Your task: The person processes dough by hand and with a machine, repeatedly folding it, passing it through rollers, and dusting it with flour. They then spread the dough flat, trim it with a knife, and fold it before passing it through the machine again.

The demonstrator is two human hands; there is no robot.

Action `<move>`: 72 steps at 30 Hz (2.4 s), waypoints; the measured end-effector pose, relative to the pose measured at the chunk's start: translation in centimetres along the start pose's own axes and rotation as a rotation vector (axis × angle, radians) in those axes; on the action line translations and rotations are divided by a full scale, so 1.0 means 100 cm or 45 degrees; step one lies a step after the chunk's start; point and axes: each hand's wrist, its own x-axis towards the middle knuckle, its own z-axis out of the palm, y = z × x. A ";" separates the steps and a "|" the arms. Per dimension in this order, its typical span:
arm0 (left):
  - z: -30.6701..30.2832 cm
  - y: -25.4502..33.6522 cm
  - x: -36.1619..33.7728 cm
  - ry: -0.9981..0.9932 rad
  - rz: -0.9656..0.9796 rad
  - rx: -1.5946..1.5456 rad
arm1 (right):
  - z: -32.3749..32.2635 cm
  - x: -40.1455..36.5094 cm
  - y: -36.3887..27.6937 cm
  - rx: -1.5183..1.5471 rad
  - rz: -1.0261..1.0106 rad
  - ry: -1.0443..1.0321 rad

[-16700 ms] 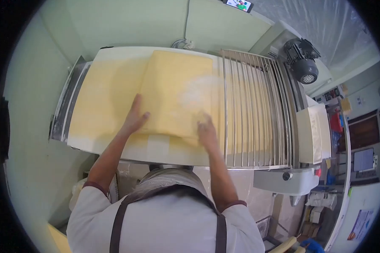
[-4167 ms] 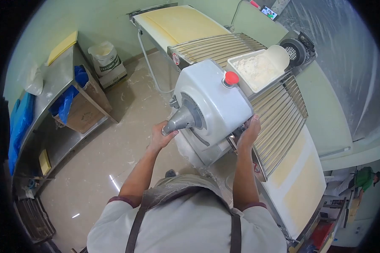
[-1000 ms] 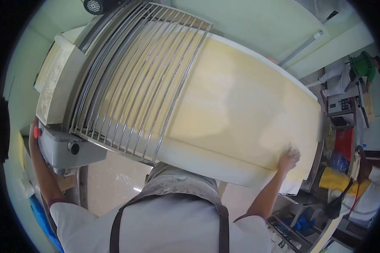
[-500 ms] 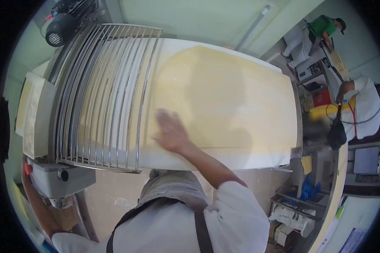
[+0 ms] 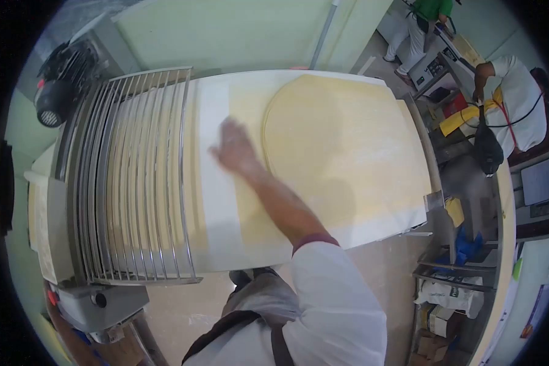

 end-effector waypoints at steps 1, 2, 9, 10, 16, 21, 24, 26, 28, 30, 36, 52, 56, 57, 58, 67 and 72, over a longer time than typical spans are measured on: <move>-0.002 0.008 0.004 0.001 -0.004 -0.003 | 0.002 0.013 0.014 -0.005 0.181 0.029; -0.008 0.013 0.005 0.002 -0.012 0.005 | 0.009 0.006 0.019 -0.004 0.168 0.107; -0.012 0.015 -0.001 -0.001 -0.058 -0.002 | 0.003 -0.107 0.002 0.010 0.010 0.075; -0.017 0.015 0.001 -0.005 -0.060 0.000 | -0.010 -0.120 0.004 0.060 -0.036 0.054; -0.018 0.001 0.001 -0.010 -0.052 -0.013 | -0.014 -0.170 -0.055 0.092 -0.218 -0.078; -0.012 0.000 0.009 -0.017 -0.050 -0.024 | -0.020 -0.201 -0.092 0.200 -0.359 -0.233; -0.003 0.013 0.004 -0.020 -0.062 -0.044 | -0.015 -0.211 -0.100 0.199 -0.394 -0.214; 0.003 0.022 -0.001 -0.012 -0.080 -0.061 | -0.008 -0.206 -0.120 0.211 -0.458 -0.231; 0.004 0.037 -0.008 -0.008 -0.135 -0.083 | 0.003 -0.211 -0.115 0.272 -0.526 -0.135; 0.010 0.062 -0.015 -0.019 -0.220 -0.094 | 0.001 -0.217 -0.104 0.278 -0.335 -0.013; 0.053 0.080 -0.098 0.951 0.272 -0.247 | 0.014 -0.224 -0.054 -0.230 0.184 0.102; 0.197 -0.060 -0.240 0.522 0.371 -0.839 | 0.052 -0.206 -0.117 -0.445 0.127 0.121; 0.178 -0.058 -0.236 0.479 0.478 -0.785 | 0.058 -0.201 -0.117 -0.351 -0.053 0.130; 0.176 -0.059 -0.236 0.446 0.494 -0.773 | 0.055 -0.199 -0.123 -0.264 -0.033 0.105; 0.176 -0.060 -0.237 0.447 0.497 -0.771 | 0.053 -0.197 -0.129 -0.175 -0.014 0.079; 0.181 -0.061 -0.231 0.447 0.562 -0.877 | 0.053 -0.176 -0.160 0.871 0.320 0.000; 0.108 0.010 -0.214 0.729 0.701 -0.892 | 0.049 -0.158 -0.136 -0.064 -0.054 0.207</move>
